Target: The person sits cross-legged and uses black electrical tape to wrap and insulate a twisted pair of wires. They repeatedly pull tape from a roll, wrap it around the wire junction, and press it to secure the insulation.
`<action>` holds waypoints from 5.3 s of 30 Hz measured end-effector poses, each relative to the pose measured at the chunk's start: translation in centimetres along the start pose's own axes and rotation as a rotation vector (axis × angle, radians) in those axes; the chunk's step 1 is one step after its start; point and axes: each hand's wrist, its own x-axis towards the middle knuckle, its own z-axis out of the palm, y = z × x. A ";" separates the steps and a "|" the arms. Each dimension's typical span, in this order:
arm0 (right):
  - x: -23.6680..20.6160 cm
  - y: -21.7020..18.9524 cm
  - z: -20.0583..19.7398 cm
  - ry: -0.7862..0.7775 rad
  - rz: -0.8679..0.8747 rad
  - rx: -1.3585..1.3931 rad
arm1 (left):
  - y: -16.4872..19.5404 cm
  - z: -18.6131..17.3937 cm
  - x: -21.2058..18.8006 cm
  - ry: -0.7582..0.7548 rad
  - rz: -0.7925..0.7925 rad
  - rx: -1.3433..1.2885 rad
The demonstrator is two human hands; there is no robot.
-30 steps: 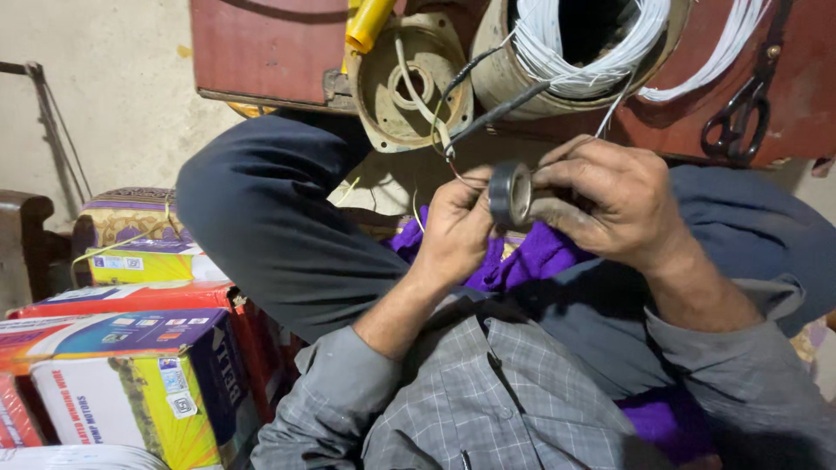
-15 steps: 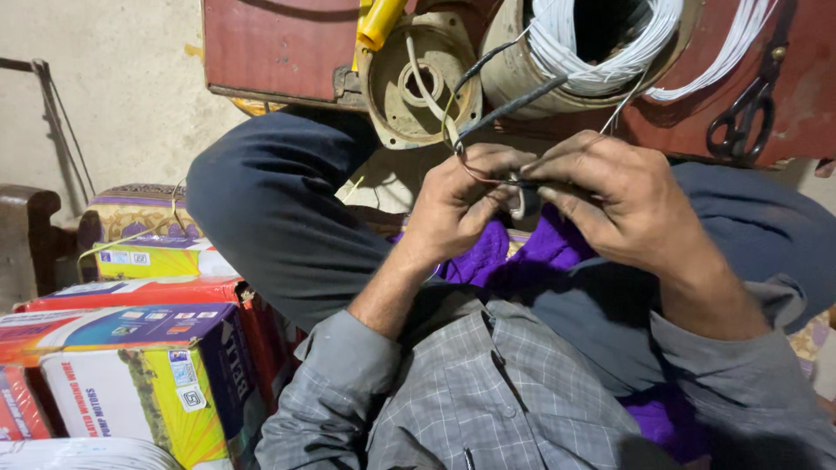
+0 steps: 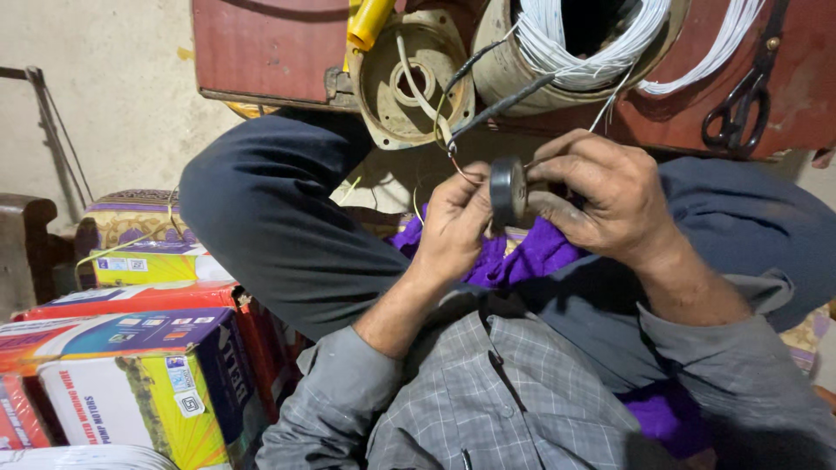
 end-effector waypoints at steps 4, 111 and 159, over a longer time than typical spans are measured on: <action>0.2 -1.1 0.9 0.074 0.054 -0.112 | 1.1 0.8 0.4 -0.009 0.228 0.115; -1.1 -3.3 2.5 0.168 0.263 -0.006 | 2.8 0.2 -3.7 -0.018 0.118 0.336; -1.9 2.2 7.0 0.216 0.061 0.583 | 11.5 0.4 0.2 -0.155 0.273 0.876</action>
